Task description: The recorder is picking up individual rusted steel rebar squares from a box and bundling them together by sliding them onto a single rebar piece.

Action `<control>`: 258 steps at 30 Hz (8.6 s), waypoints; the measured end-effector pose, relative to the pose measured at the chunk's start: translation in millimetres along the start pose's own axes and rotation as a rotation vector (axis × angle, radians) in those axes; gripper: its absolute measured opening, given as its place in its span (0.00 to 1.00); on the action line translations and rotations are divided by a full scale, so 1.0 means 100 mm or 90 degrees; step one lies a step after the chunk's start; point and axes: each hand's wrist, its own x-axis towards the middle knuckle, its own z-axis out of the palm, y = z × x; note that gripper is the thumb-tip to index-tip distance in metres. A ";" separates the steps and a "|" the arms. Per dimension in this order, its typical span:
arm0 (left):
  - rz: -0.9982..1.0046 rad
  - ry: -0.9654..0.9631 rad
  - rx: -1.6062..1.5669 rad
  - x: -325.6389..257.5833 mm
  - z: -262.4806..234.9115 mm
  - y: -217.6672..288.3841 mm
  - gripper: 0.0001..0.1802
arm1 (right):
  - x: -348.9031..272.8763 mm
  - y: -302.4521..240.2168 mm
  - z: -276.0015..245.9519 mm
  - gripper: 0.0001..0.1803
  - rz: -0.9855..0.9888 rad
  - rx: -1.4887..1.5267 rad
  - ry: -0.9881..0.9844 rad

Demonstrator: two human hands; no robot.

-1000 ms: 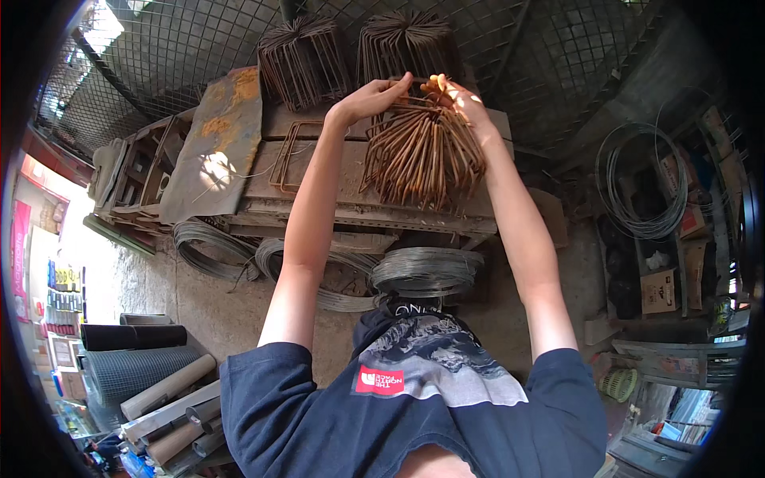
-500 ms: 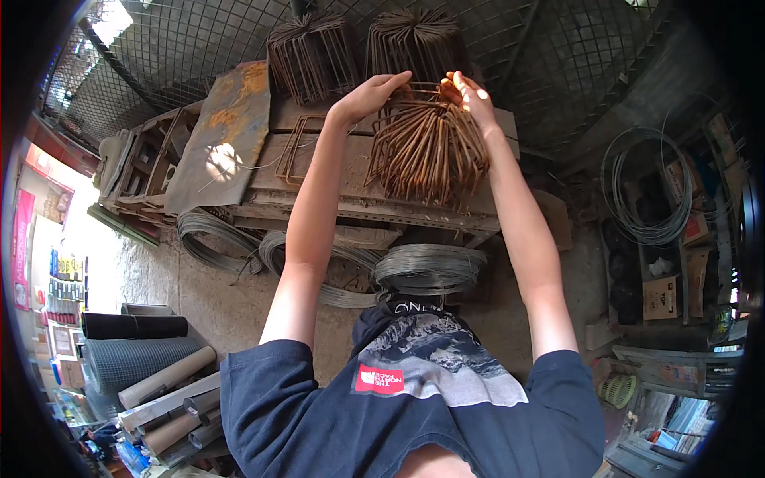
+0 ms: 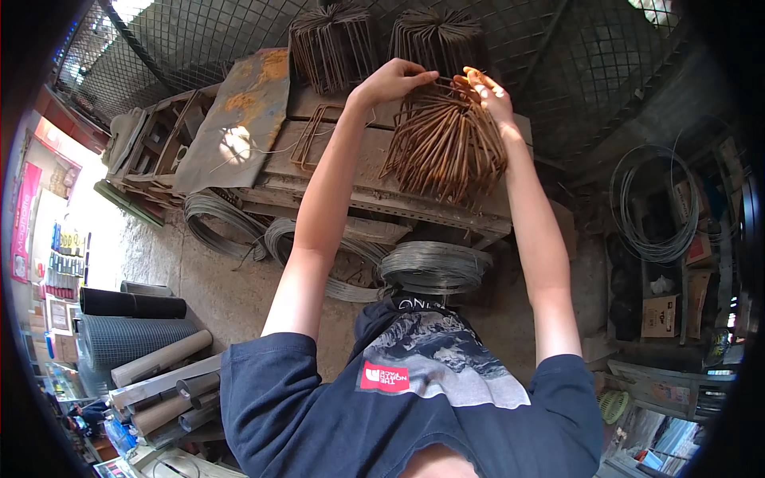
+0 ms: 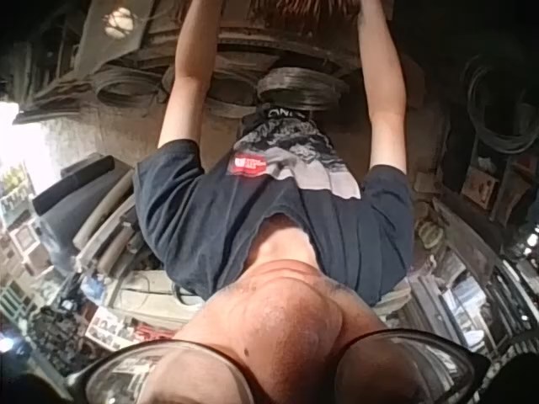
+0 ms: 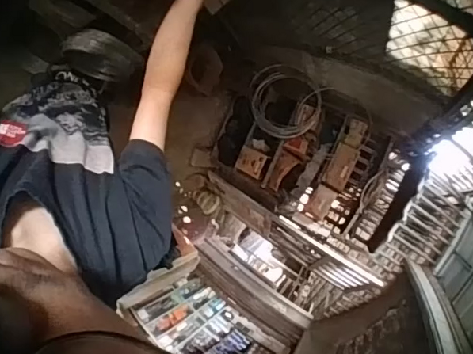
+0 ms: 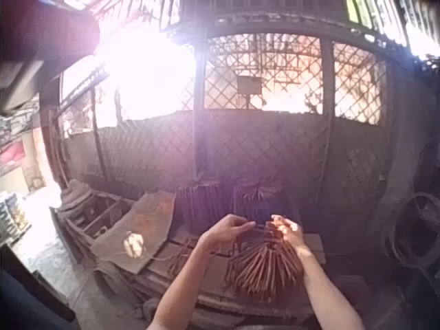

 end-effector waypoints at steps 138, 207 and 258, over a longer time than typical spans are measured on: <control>0.047 0.023 -0.435 0.28 0.57 -0.71 0.19 | -0.23 -0.10 -0.09 0.18 0.094 -0.014 0.045; -0.305 0.330 0.482 -0.97 -0.40 -0.78 0.09 | -0.09 0.15 -0.26 0.15 0.058 0.110 -0.043; -0.029 0.274 0.394 -0.51 -1.59 0.66 0.29 | -0.15 0.09 -0.03 0.09 0.077 0.084 0.113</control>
